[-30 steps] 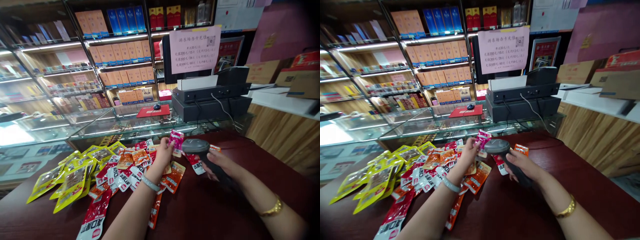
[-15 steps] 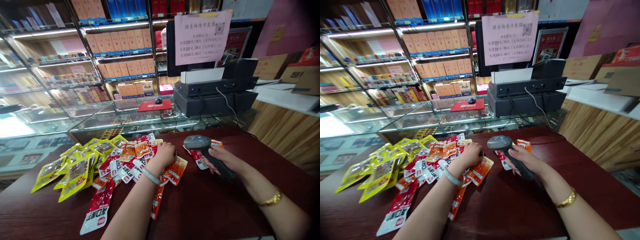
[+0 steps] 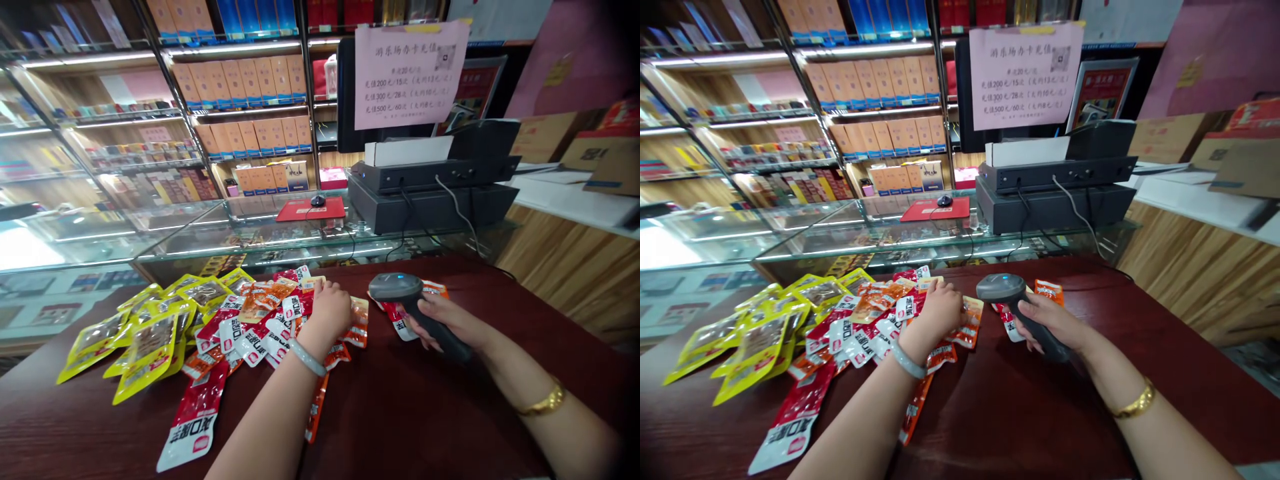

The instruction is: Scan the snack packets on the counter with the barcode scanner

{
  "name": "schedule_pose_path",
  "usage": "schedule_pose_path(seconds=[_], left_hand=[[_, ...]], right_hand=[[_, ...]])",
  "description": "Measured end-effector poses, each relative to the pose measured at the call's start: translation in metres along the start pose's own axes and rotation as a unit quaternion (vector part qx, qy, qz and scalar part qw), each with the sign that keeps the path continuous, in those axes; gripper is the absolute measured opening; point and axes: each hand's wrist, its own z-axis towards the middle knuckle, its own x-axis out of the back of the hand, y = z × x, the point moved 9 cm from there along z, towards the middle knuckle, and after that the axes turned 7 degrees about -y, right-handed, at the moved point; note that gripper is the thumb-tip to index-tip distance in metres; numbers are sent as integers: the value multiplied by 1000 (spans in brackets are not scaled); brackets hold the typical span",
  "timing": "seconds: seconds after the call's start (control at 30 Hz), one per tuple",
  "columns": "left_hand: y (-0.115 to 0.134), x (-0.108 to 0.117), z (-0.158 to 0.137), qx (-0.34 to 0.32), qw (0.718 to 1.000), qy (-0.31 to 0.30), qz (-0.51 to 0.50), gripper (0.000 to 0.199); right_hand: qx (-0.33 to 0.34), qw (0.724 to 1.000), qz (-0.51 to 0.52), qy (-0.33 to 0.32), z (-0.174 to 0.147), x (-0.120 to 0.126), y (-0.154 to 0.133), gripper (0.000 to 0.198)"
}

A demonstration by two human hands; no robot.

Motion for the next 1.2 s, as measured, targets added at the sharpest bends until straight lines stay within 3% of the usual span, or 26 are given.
schedule_pose_path(seconds=[0.1, 0.23, 0.33, 0.43, 0.7, 0.97, 1.1, 1.2], left_hand=[[-9, 9, -3, 50, 997, 66, 8, 62], [-20, 2, -4, 98, 995, 26, 22, 77], [-16, -5, -1, 60, 998, -5, 13, 71], [-8, -4, 3, 13, 1000, 19, -15, 61], [-18, 1, 11, 57, 986, 84, -135, 50], [-19, 3, 11, 49, 986, 92, -131, 42], [-15, -6, 15, 63, 957, 83, -271, 42], [-6, -4, 18, 19, 921, 78, -381, 45]], right_hand=[[-4, 1000, -2, 3, 1, 2, 2, 38], [-6, 1000, -10, 10, 2, 3, 3, 39], [-13, 1000, -8, 13, 3, 3, 4, 40], [-23, 1000, -7, 16, 3, 3, 5, 43], [-3, 999, -30, 36, 2, 5, -1, 41], [-5, 998, -39, 54, 2, 7, -3, 44], [-2, 998, -43, 46, 1, 5, -3, 43], [6, 998, -36, 45, 0, 6, -1, 43]])
